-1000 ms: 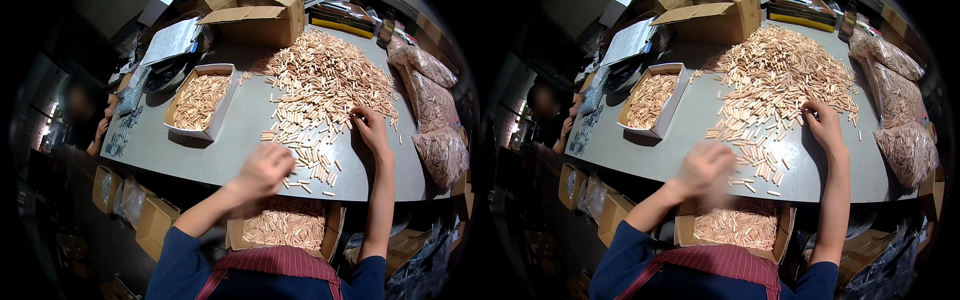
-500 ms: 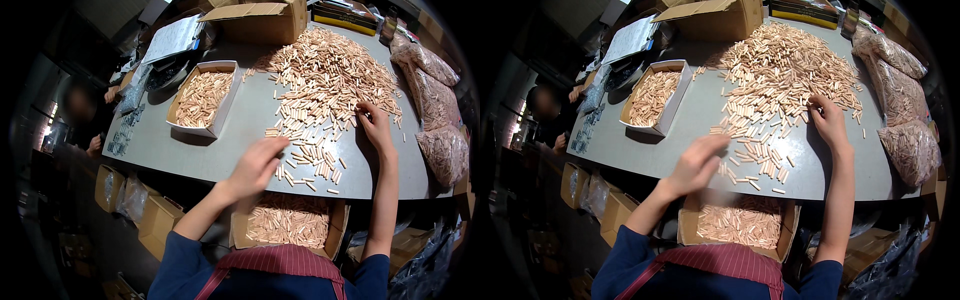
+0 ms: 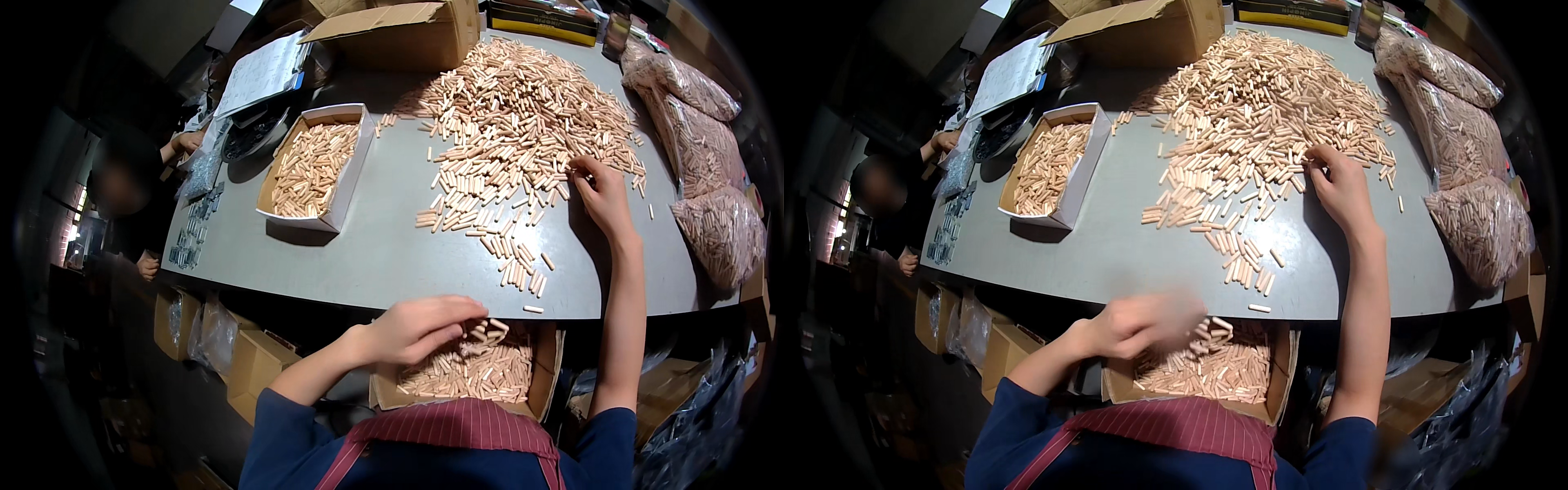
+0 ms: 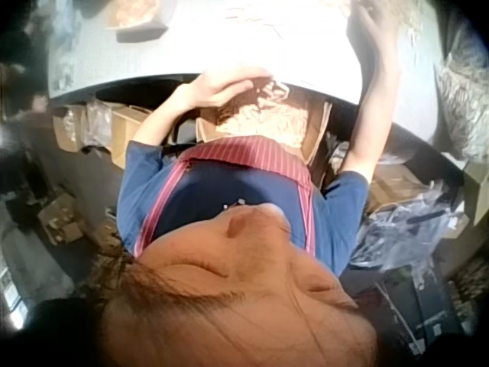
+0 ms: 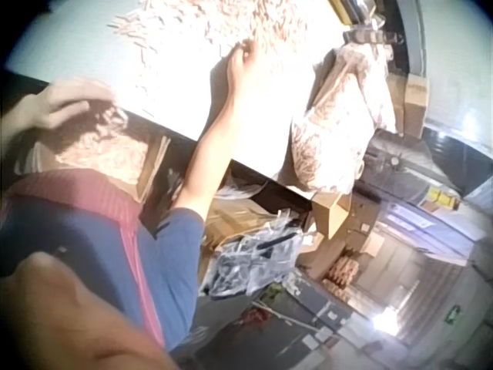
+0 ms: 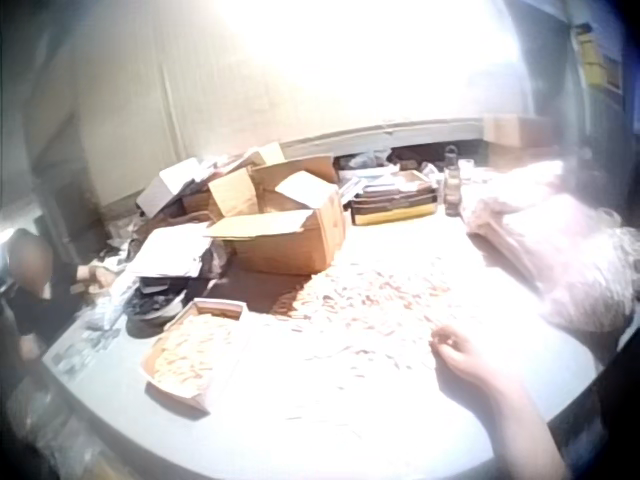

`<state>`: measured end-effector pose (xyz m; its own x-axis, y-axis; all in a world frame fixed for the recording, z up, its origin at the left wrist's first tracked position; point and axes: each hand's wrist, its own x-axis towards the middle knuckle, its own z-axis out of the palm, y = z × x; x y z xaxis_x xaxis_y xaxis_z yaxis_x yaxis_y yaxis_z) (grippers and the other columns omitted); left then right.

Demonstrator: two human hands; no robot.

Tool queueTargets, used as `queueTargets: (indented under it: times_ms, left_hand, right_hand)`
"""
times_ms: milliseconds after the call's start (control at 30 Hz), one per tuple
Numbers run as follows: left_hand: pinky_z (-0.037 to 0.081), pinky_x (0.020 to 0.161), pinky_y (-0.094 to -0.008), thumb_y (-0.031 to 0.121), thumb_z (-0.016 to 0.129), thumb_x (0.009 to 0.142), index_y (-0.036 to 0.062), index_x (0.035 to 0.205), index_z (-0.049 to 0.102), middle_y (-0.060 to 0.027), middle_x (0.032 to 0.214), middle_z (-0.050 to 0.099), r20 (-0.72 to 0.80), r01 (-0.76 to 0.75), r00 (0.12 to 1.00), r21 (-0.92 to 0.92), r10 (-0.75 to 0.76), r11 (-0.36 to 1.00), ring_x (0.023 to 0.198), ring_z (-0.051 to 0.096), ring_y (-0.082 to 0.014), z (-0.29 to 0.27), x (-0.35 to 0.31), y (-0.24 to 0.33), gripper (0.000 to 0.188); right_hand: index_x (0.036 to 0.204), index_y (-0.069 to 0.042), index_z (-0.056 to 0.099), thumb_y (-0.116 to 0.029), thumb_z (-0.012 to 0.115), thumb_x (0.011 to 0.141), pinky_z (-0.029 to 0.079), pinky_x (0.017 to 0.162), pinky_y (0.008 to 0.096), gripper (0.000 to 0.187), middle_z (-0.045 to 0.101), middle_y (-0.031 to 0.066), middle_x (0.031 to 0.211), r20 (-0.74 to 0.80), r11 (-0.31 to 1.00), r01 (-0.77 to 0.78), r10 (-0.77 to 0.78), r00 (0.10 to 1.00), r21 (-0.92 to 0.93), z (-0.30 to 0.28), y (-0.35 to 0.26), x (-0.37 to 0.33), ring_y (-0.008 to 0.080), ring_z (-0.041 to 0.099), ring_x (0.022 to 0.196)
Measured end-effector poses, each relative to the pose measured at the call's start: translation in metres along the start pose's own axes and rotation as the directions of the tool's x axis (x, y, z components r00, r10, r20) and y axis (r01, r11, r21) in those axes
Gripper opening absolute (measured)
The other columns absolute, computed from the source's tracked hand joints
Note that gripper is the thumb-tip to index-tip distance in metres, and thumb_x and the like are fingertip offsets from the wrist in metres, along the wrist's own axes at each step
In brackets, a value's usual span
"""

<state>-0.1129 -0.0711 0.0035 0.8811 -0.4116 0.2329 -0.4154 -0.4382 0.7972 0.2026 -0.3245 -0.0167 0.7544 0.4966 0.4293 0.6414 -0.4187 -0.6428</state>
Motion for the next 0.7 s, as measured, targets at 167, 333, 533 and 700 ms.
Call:
queueTargets:
  times_ms: [167, 333, 533, 700]
  left_hand:
    - [0.036, 0.122, -0.0474, 0.011, 0.058, 0.104, -0.0054, 0.153, 0.043, -0.0270, 0.153, 0.049, -0.131, 0.023, 0.991, 0.209, 0.005, 0.978, 0.147, 0.044, -0.0433, 0.001, 0.032, -0.011, 0.054]
    - [0.026, 0.127, -0.0505, 0.016, 0.056, 0.105, -0.0085, 0.158, 0.032, -0.0293, 0.161, 0.038, -0.010, -0.029, 0.999, 0.399, 0.036, 0.917, 0.154, 0.030, -0.0474, 0.021, 0.064, -0.028, 0.063]
    - [0.033, 0.125, -0.0455, 0.014, 0.052, 0.108, -0.0018, 0.155, 0.044, -0.0247, 0.156, 0.048, -0.043, -0.054, 0.997, 0.166, 0.062, 0.985, 0.148, 0.044, -0.0411, 0.002, 0.071, -0.025, 0.050]
    - [0.040, 0.120, -0.0395, 0.014, 0.044, 0.111, 0.0000, 0.152, 0.051, -0.0197, 0.155, 0.055, -0.204, 0.060, 0.977, 0.000, -0.059, 0.998, 0.146, 0.050, -0.0315, -0.028, 0.087, -0.017, 0.044]
  right_hand:
    - [0.115, 0.001, 0.070, -0.006, 0.064, 0.094, 0.057, 0.083, 0.0352, 0.023, 0.077, 0.0164, 0.102, -0.011, 0.998, 0.022, -0.023, 1.000, -0.054, 0.002, 0.003, 0.000, 0.0273, 0.075, 0.092]
    - [0.117, 0.000, 0.070, -0.007, 0.065, 0.094, 0.057, 0.085, 0.0341, 0.024, 0.078, 0.0149, 0.101, -0.006, 0.999, -0.017, 0.017, 1.000, -0.051, 0.002, 0.006, 0.001, 0.0247, 0.076, 0.093]
    - [0.114, 0.000, 0.070, -0.008, 0.066, 0.090, 0.057, 0.081, 0.0396, 0.025, 0.076, 0.0180, 0.096, -0.056, 0.999, 0.038, -0.039, 0.998, -0.019, 0.005, 0.006, 0.000, 0.0334, 0.074, 0.089]
    - [0.113, 0.000, 0.070, -0.007, 0.065, 0.090, 0.057, 0.082, 0.0404, 0.024, 0.075, 0.0189, 0.096, -0.035, 0.999, 0.030, -0.031, 0.999, -0.036, 0.003, 0.003, 0.000, 0.0342, 0.073, 0.090]
